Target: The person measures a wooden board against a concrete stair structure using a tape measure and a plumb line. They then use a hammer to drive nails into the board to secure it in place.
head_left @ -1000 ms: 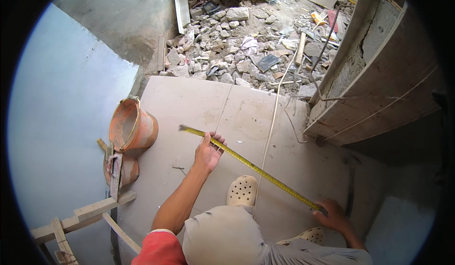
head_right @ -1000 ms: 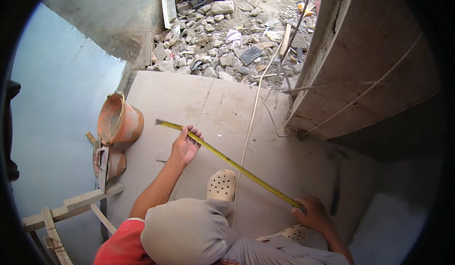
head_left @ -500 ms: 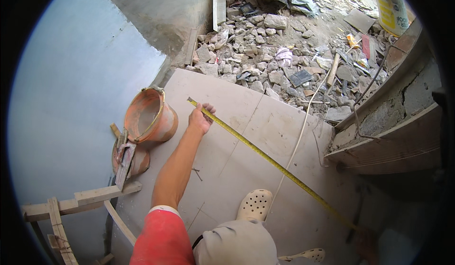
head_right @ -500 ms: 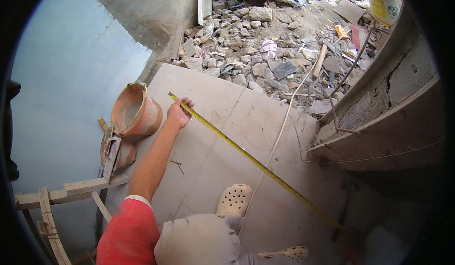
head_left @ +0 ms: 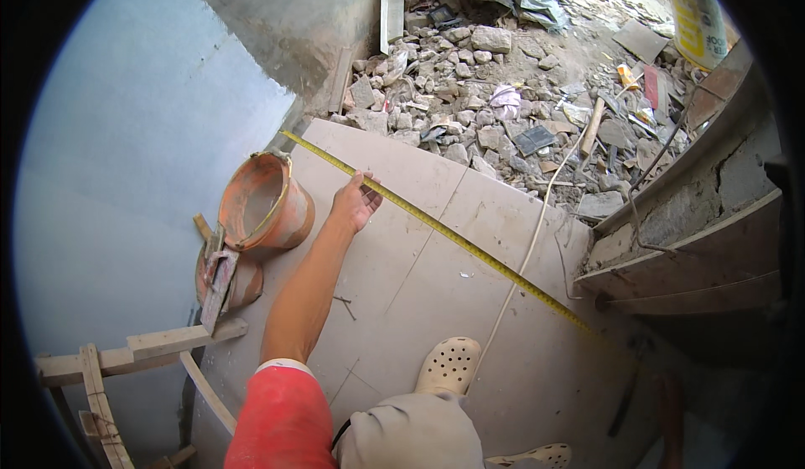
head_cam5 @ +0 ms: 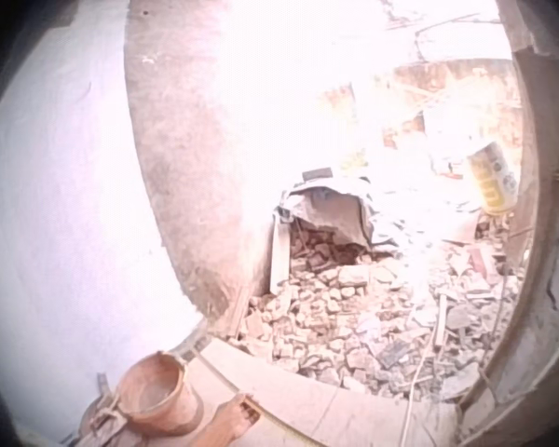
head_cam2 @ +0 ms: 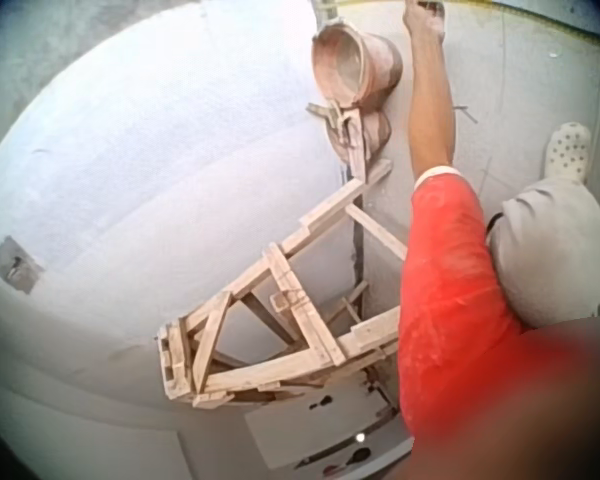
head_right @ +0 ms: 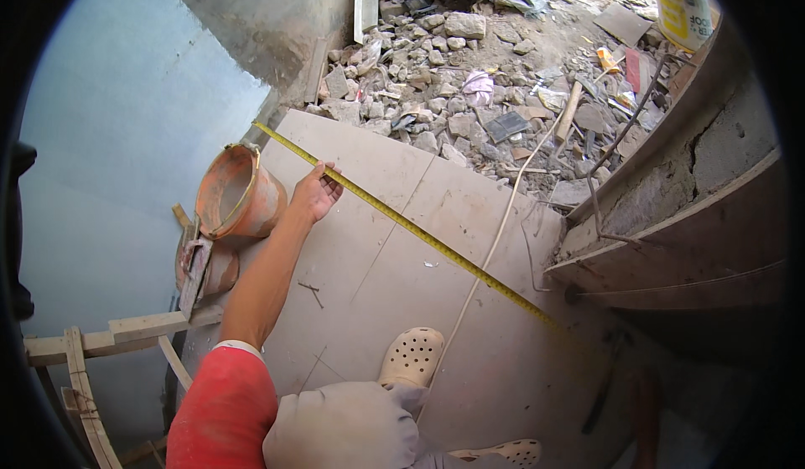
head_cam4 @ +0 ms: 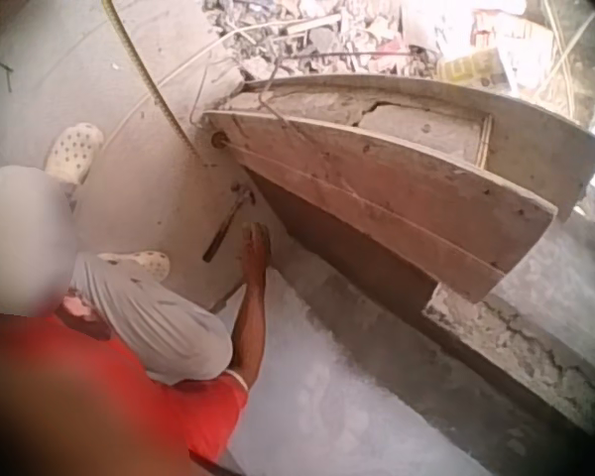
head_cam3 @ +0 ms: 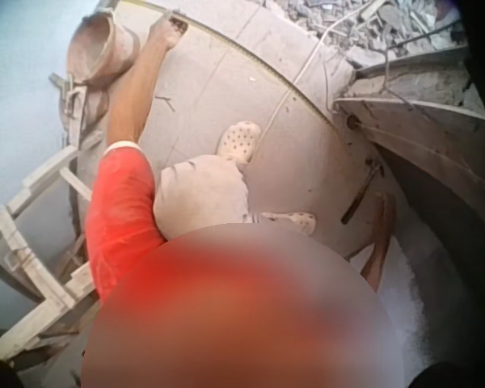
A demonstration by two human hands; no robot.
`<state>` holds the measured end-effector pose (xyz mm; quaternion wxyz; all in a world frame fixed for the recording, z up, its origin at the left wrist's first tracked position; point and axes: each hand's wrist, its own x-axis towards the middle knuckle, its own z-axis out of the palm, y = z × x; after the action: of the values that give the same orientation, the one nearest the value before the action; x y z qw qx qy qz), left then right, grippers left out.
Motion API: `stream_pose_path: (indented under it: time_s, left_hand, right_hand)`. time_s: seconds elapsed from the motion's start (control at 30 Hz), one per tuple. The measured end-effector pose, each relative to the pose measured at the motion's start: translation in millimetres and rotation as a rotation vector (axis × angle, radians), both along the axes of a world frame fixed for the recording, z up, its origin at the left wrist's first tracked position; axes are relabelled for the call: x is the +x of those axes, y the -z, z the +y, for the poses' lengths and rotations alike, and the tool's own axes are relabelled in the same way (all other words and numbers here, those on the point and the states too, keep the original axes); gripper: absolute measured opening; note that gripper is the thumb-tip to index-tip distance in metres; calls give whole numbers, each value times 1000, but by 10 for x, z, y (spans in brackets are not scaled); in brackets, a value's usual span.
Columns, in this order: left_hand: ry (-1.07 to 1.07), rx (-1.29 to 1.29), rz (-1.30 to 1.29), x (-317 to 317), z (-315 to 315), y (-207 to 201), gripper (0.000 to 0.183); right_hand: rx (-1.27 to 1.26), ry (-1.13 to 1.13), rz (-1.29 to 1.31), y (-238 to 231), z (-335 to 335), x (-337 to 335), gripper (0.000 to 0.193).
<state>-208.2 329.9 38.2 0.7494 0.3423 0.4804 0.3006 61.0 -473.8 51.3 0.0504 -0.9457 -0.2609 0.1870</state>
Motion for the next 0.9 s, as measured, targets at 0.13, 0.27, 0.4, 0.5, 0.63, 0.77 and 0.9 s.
stream_pose_path:
  time_s: [0.13,0.27,0.4,0.5,0.63,0.77,0.9]
  left_hand:
    - [104,16,16,122,-367,-57,27]
    - [95,91,67,168,-354,-112,27]
    - [95,107,76,213,-249,-109,27]
    - [68,106,73,252,-167,-58,26]
    - [25,55,62,268,11,42,25]
    - [71,17,50,271,198,154,27]
    - [79,2,23,296,233,214,28]
  right_hand:
    - [204,-21,-18,-236,1003,-39,36]
    - [191,-62,-42,-418,1373,-4,37]
    - [102,-25,60,-424,1325,98,42]
    - [91,47,8,-425,1238,105,48]
    - [260,-74,-261,-466,1224,145,40]
    - [144,-49,-218,-445,1311,280,38]
    - [212,22,-220,-387,1376,276,31]
